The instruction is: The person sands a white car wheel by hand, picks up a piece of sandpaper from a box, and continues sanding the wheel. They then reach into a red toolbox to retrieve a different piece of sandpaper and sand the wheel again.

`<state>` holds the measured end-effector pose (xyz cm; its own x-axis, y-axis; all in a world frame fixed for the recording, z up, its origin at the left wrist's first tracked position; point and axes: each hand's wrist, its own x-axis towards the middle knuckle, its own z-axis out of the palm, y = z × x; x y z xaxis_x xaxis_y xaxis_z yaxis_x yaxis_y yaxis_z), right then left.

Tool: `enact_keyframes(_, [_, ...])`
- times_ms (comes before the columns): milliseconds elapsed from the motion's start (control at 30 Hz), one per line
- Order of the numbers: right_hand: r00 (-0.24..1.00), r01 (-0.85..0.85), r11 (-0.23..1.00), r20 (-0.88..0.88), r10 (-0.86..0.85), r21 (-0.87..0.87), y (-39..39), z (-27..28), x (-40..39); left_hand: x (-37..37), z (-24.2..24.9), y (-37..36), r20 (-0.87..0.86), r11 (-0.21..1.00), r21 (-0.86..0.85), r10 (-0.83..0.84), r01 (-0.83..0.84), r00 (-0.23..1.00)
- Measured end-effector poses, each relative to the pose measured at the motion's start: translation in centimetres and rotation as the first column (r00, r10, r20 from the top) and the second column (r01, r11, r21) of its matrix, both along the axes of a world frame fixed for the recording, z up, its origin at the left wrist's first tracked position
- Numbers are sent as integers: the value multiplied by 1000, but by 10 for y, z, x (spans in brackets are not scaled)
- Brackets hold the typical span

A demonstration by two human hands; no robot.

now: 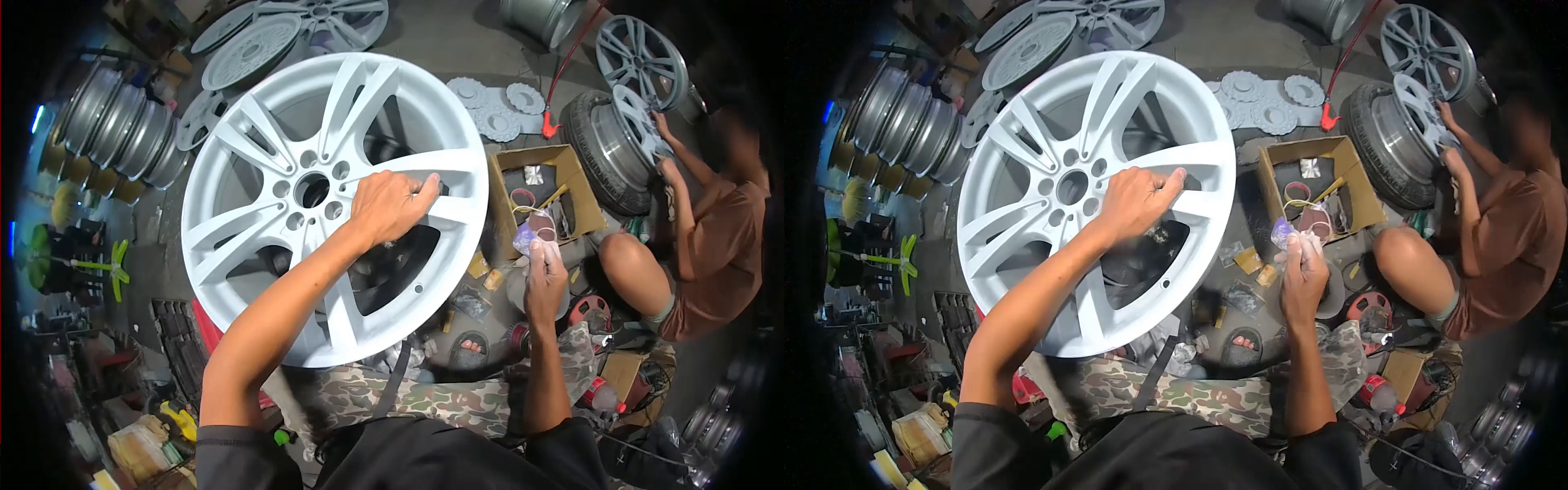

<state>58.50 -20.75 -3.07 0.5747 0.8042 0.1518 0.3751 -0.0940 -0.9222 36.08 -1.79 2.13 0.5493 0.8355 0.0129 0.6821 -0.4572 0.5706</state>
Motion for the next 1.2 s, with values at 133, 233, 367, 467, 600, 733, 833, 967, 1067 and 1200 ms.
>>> enact_keyframes(133, [986, -42, 999, -164, 44, 11, 4, 5, -5, -1, 4, -1, -24, 1000, -14, 7, -7, 1000])
enact_keyframes(233, [979, -15, 997, -203, 31, 80, 9, 11, -9, 1, 6, -2, -15, 1000, 16, 5, -5, 1000])
enact_keyframes(367, [950, 35, 985, -310, 19, 168, 6, 15, -5, 2, 9, -4, -41, 1000, 1, 30, -30, 999])
enact_keyframes(467, [940, 60, 990, -340, -13, 130, -2, 16, 1, -2, -13, 6, -57, 998, 66, 17, -13, 998])
enact_keyframes(600, [998, 63, 982, -38, -57, 180, -12, 12, 12, 4, 15, -19, -4, 998, 67, -19, 19, 1000])
enact_keyframes(733, [997, 52, 968, 43, -64, 245, -24, 30, 12, -6, 52, -64, -117, 971, 86, -211, 222, 970])
enact_keyframes(833, [997, 27, 957, 67, -48, 289, -27, 35, 14, -6, 78, -80, -484, 906, 89, -325, 415, 813])
enact_keyframes(967, [996, 16, 967, 79, -37, 253, -26, 32, 15, 10, 66, -46, -614, 910, 58, -293, 411, 733])
enact_keyframes(1067, [990, 10, 963, 133, -48, 271, -27, 25, 15, 47, 57, -10, -579, 923, 164, -197, 349, 792])
enact_keyframes(1200, [987, 29, 968, 145, -67, 249, -29, 24, 19, 77, 61, 10, -460, 942, 302, 11, 145, 888])
